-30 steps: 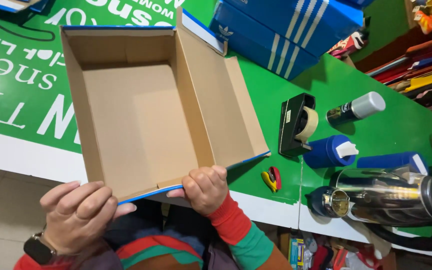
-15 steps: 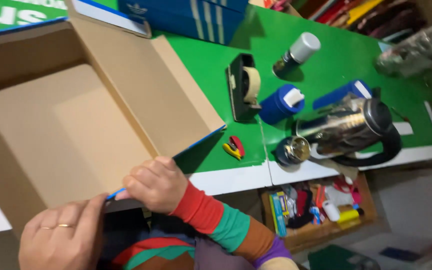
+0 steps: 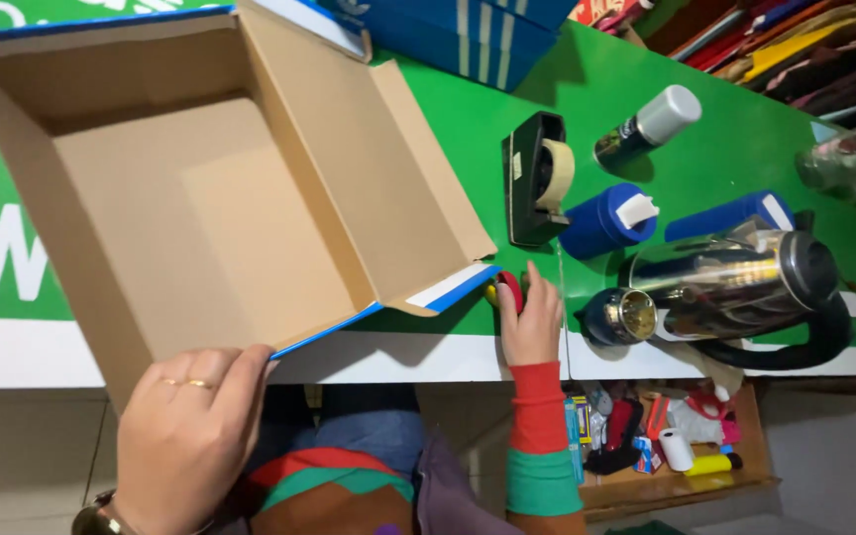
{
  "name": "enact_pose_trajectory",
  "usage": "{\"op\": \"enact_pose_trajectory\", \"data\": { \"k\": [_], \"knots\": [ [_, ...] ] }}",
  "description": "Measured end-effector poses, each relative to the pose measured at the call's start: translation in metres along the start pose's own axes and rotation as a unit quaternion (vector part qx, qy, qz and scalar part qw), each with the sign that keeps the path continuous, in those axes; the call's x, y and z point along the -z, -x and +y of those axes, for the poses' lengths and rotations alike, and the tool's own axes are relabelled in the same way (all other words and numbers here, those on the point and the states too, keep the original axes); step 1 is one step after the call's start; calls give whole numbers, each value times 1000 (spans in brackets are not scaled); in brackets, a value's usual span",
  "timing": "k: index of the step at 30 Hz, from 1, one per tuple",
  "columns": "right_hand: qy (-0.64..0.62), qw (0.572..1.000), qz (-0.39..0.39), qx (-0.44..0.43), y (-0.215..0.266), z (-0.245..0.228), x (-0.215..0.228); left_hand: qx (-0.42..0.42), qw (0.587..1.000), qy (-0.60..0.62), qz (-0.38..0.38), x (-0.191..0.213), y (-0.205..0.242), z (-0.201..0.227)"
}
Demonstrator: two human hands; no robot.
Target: Assembling and taping blue cardboard shoe boxes at a workbench.
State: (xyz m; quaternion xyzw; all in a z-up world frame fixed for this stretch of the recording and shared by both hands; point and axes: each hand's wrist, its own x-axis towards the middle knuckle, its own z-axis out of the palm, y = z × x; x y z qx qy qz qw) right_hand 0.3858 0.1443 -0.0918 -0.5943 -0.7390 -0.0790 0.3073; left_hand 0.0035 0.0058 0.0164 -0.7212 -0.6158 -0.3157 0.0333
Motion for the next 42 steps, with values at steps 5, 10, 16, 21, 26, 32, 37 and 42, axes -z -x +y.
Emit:
{"op": "enact_pose_trajectory", "data": {
  "k": [5, 10, 16, 21, 26, 32, 37, 42],
  "knots": [
    [11, 993, -98, -59, -4, -2, -3, 0, 1000, 14, 16, 1, -2, 1],
    [0, 993, -95, -65, 0, -12, 5, 0, 1000, 11, 16, 0, -3, 0],
    [-214, 952, 2, -217, -11, -32, 27, -8, 1000, 3, 13, 1, -3, -3],
    [-419, 891, 20, -175, -17, -31, 46, -3, 1000, 3, 17, 3, -4, -2],
    [-505, 849, -145, 52, -61, -132, 69, -3, 1000, 5, 20, 2, -2, -1],
    [-261, 874, -334, 238, -100, -175, 79, -14, 999, 11, 32, 2, -2, -3],
    [-184, 870, -341, 305, -105, -190, 78, -13, 999, 15, 32, 1, -2, -4],
    [-163, 864, -313, 360, -106, -196, 81, -19, 999, 19, 37, 2, -3, -5]
  ]
}}
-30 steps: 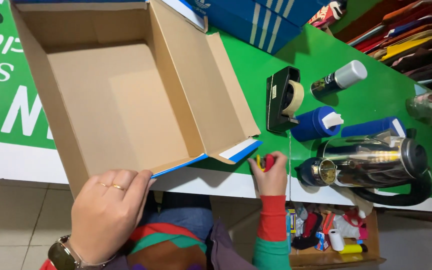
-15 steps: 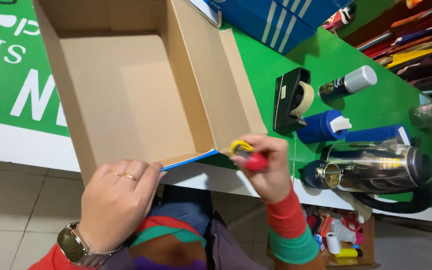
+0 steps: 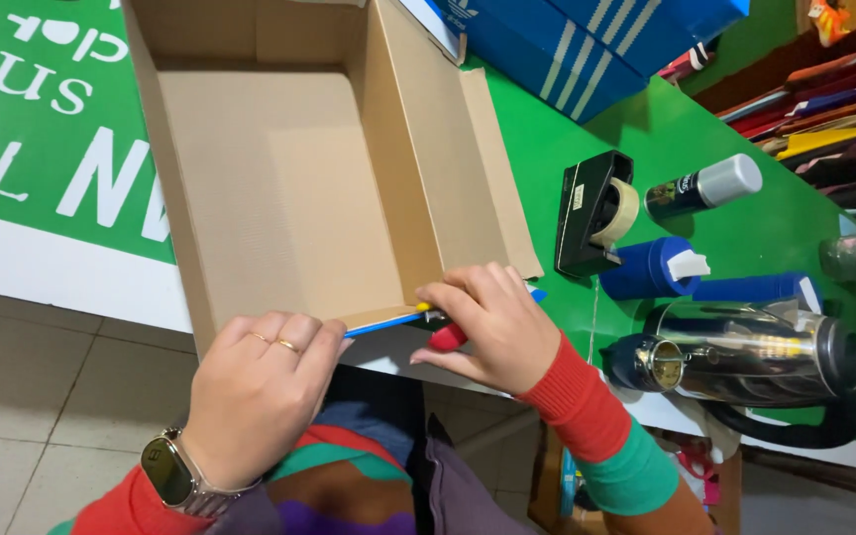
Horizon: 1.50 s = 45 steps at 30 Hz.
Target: Assembling and taping blue cardboard shoe boxes at a workbench.
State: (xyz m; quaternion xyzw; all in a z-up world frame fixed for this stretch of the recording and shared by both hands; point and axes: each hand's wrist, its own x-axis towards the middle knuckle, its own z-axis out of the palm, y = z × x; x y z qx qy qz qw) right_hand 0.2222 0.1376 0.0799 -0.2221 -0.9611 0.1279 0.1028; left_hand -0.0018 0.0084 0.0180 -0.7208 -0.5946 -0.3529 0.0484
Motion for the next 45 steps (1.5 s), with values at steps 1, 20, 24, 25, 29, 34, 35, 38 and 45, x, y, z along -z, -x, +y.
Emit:
{"op": "enact_pose_trajectory", "data": {
  "k": [1, 20, 24, 25, 29, 34, 35, 38, 45],
  "knots": [
    [19, 1000, -5, 10, 0, 1, 1, 1, 1000, 1, -1, 0, 0, 0],
    [239, 949, 24, 205, 5, 23, -8, 1, 1000, -6, -4, 0, 0, 1],
    [242, 946, 11, 215, -3, 21, 0, -1, 1000, -8, -11, -1, 1, 1],
    [247, 940, 10, 236, -5, 21, 2, 0, 1000, -11, -8, -1, 1, 1],
    [236, 940, 7, 248, 0, 33, -6, 2, 1000, -12, -6, 0, 0, 1],
    [56, 985, 34, 158, 6, 25, -14, 4, 1000, -9, -6, 0, 0, 1],
    [20, 993, 36, 110, 8, 21, -16, 5, 1000, -9, -10, 0, -1, 1],
    [-3, 998, 45, 45, 13, 16, -20, 2, 1000, -7, -8, 0, -1, 1],
    [136, 983, 9, 122, 9, 19, -18, 2, 1000, -9, -14, 0, 0, 1]
  ]
}}
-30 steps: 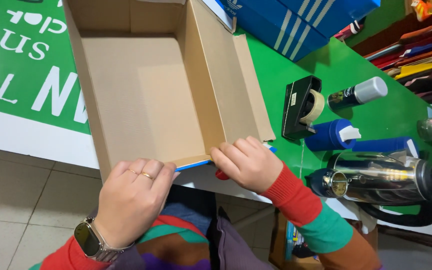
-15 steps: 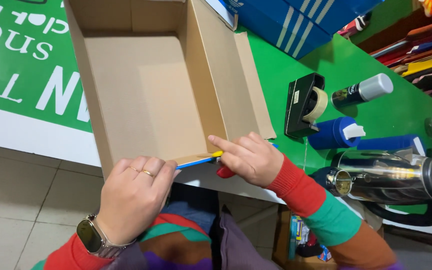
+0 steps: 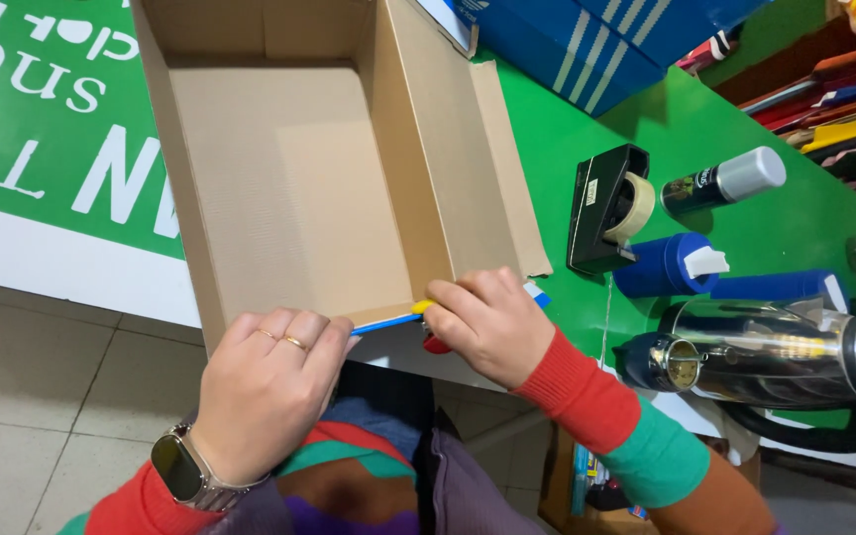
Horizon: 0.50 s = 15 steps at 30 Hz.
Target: Assembling and taping blue cardboard shoe boxes at a workbench.
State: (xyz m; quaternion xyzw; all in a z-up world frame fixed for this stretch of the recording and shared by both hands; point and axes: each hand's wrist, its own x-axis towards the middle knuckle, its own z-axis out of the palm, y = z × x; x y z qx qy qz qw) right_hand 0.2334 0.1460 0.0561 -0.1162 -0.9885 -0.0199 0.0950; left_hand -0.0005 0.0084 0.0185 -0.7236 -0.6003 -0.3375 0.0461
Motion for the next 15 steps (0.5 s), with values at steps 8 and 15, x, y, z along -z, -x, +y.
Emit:
{"op": "enact_pose_trajectory", "data": {
  "k": [8, 15],
  "knots": [
    [-31, 998, -46, -15, -15, -2, 14, 1, 1000, 8, 5, 0, 0, 0],
    [-18, 998, -59, -8, -26, -3, 18, -2, 1000, 8, 7, 0, 0, -1]
  ]
}}
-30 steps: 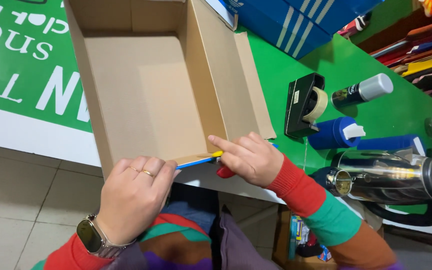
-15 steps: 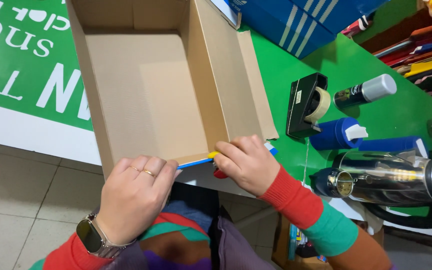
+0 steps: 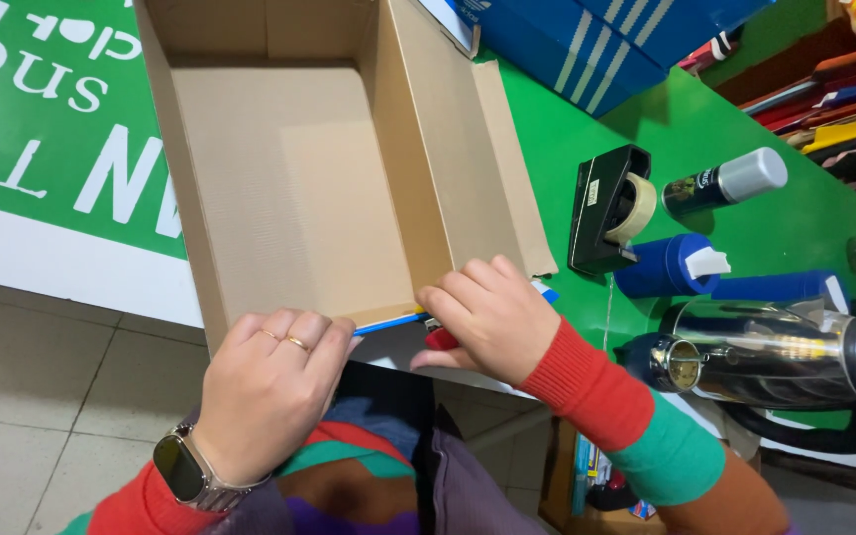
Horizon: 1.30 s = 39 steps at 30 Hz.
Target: Assembling and taping blue cardboard shoe boxes at a workbench.
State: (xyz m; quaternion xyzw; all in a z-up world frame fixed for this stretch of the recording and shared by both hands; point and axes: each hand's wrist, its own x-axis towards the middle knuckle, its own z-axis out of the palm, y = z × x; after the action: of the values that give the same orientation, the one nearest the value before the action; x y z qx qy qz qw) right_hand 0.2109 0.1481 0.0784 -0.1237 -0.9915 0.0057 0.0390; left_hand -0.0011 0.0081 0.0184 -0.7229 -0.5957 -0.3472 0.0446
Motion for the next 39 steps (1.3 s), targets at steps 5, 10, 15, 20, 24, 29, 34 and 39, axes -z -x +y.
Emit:
{"op": "enact_pose_trajectory", "data": {
  "k": [5, 10, 15, 20, 24, 29, 34, 39],
  "knots": [
    [31, 999, -24, 10, -7, 2, -2, -1, 1000, 1, 0, 0, 0, 0],
    [36, 999, -8, 14, -9, 2, -4, 0, 1000, -2, -2, -1, 0, 0],
    [20, 1000, 5, 18, -9, 3, -7, -2, 1000, -1, 4, -1, 0, -1],
    [23, 999, -4, 22, -11, 3, -6, 3, 1000, 0, 2, 1, -1, 0],
    [36, 999, -17, 26, -12, 3, -4, -1, 1000, -2, -1, 1, -2, 0],
    [38, 999, -22, 25, -13, 3, -5, 1, 1000, -5, -4, 0, -1, -1],
    [36, 999, -24, 23, -12, 3, -6, 2, 1000, 0, -4, 0, -1, 0],
    [35, 999, -16, 24, -11, 3, -8, 3, 1000, 1, -5, 1, -2, 0]
  ]
}}
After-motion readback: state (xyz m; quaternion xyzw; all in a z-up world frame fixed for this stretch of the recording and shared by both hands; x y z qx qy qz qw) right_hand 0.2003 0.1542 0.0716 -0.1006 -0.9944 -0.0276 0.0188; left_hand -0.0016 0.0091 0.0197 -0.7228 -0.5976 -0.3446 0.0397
